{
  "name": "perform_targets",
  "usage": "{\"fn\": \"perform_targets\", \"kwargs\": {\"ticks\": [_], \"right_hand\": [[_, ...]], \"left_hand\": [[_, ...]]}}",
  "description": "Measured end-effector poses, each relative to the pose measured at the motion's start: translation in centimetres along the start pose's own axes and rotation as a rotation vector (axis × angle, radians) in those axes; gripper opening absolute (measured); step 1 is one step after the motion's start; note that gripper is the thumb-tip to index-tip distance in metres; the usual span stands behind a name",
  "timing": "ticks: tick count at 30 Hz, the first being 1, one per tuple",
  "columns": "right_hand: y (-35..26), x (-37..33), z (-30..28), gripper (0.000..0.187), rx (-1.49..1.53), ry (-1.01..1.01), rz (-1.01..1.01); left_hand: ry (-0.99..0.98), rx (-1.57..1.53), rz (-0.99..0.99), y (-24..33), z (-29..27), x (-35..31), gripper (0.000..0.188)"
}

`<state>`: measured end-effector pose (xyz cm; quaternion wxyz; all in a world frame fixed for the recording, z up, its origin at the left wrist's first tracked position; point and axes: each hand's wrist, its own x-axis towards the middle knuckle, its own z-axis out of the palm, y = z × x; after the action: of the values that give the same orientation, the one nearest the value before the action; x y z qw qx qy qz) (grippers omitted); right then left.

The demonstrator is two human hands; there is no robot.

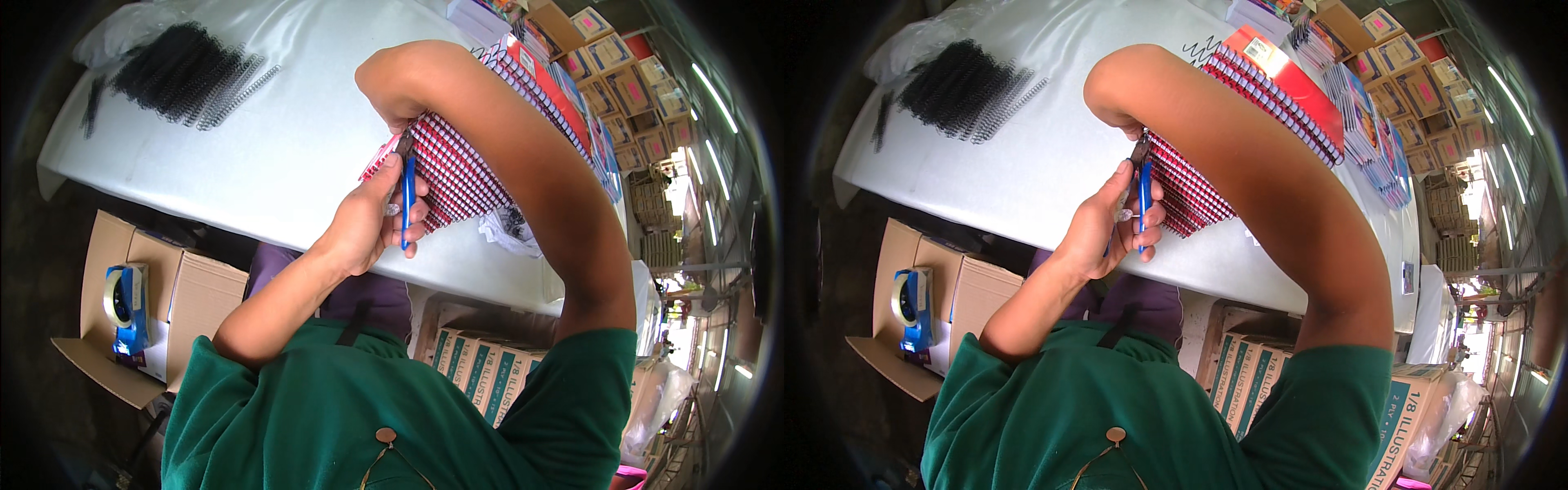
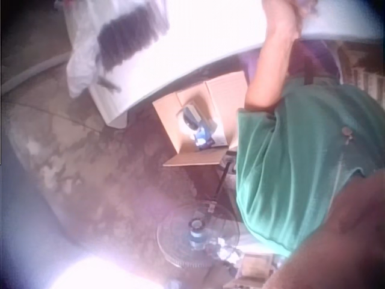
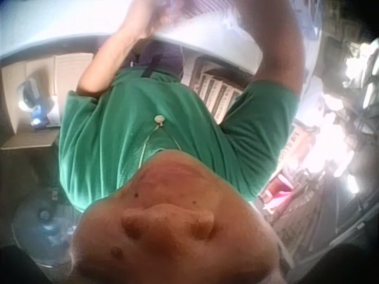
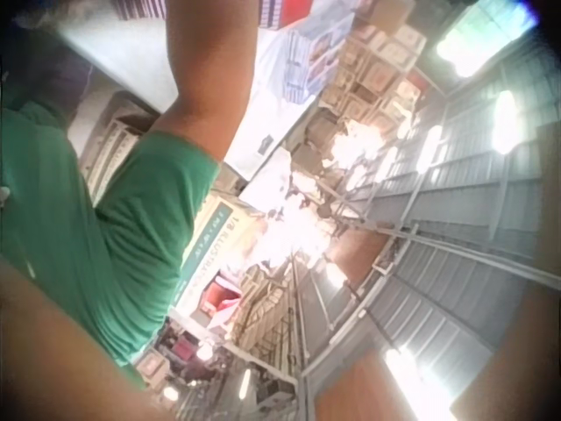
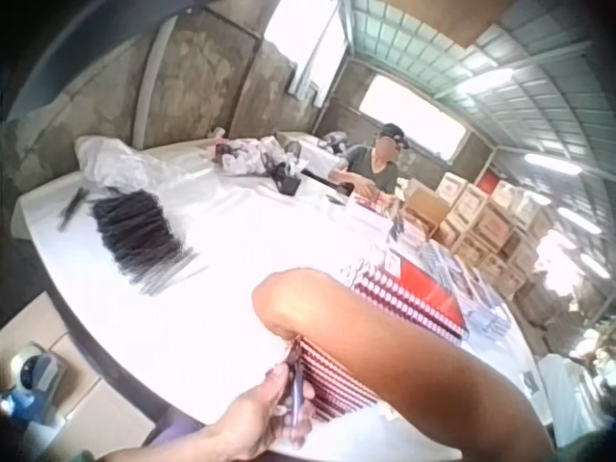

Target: The person uses blue-handled snips to trim excess wire from the spiral binding of a stack of red notebooks. They position the snips at the edge of the spiral, cut the wire, and then align the stack on the table.

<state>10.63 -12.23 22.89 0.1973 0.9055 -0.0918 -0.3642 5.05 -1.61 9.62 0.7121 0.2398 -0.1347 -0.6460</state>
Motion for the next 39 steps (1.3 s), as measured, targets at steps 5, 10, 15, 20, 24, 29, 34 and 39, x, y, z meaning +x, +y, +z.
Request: {"fn": "perform_targets", "kwargs": {"ticks": [5,10,15,20,24,29,34,39], "right_hand": [[1.2,0.6,0.4,0.02,0.108,0.011,-0.083],[1.3,0.8,-0.2,0.02,0.105,-0.006,-0.117],[1.4,0.1,0.1,0.02,0.138,0.042,-0.164],[0.9,-0.1,0.0,0.019,0.117,0.003,-0.128],[0.9,0.4,0.3,0.02,0.108,-0.023,-0.106],[0.8,-0.1,0.1,0.021,0.149,-0.009,-0.2],[0.9,-0.9,-0.2,0.024,0.195,0.008,-0.173],[1.0,-0.1,0.2,0.027,0.189,0.022,-0.147]], "left_hand": [[0.038,0.204,-0.003,0.1,0.6,-0.9,0.054],[0.071,0.118,0.008,0.7,1.5,-0.5,0.059],[-0.005,0.263,-0.025,0.9,0.0,-0.4,0.057],[0.073,0.3,0.016,0.3,0.9,-0.8,0.056],[0.092,0.288,-0.003,0.2,1.7,-1.4,0.057],[0.079,0.25,0.019,0.7,1.5,-1.0,0.058],[0.061,0.136,0.031,0.3,1.4,-0.7,0.059],[0.078,0.143,0.019,0.4,1.5,-1.0,0.057]]}}
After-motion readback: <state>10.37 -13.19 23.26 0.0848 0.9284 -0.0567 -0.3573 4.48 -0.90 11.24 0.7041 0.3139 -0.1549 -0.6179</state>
